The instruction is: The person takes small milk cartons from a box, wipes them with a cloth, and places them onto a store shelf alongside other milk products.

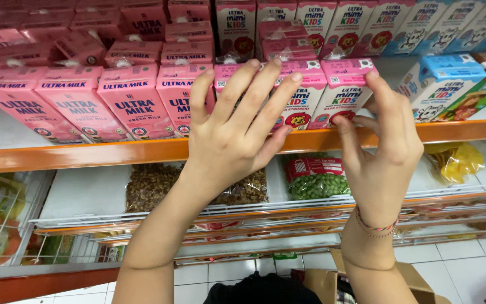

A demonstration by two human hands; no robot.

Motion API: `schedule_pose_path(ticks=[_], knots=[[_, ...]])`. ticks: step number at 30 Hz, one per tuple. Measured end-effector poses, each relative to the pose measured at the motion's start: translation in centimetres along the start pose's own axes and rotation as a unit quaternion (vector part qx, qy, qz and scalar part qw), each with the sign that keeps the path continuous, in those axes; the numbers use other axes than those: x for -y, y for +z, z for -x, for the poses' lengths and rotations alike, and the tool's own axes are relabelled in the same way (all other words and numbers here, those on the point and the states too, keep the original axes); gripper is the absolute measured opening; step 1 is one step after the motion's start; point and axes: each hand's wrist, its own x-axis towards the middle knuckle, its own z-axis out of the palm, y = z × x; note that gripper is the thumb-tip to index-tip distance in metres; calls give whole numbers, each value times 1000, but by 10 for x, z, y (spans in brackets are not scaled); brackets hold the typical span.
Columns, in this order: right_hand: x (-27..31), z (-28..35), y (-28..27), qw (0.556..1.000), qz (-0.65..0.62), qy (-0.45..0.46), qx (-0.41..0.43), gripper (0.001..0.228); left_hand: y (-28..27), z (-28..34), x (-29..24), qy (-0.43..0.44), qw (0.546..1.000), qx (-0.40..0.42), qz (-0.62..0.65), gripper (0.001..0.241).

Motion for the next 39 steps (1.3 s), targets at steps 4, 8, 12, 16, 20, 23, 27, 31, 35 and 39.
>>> schedule_pose_path(ticks=[4, 8, 12, 16, 20, 23, 27, 31, 35, 39], knots=[[-7, 5, 4, 1000, -11, 5, 6, 61, 0, -1, 1, 14, 1000, 1, -22, 58], [-10, 9, 6, 1000, -26, -7, -5, 64, -2, 0, 4, 12, 1000, 16, 12, 57], [-9, 21, 6, 998, -29, -19, -42, 56, 2, 14, 3, 4, 1000, -10, 5, 52], [-8, 51, -11, 995, 10, 11, -102, 40, 3, 39, -14, -8, 996, -44, 72, 44], [-2, 101, -23, 989, 2, 82, -122, 29, 3, 66, -45, 0, 978, 7, 207, 38], [3, 146, -32, 980, 17, 155, -125, 27, 9, 81, -73, 19, 951, 49, 306, 37], [8, 212, -52, 949, 13, 281, -141, 27, 29, 96, -120, 41, 891, 91, 444, 41], [4, 281, -88, 913, 55, 367, -168, 27, 56, 110, -186, 68, 825, 132, 545, 42], [-14, 352, -131, 875, 100, 429, -202, 27, 85, 125, -265, 82, 757, 200, 616, 41], [-47, 430, -171, 825, 158, 499, -212, 24, 119, 148, -353, 86, 714, 263, 643, 36]])
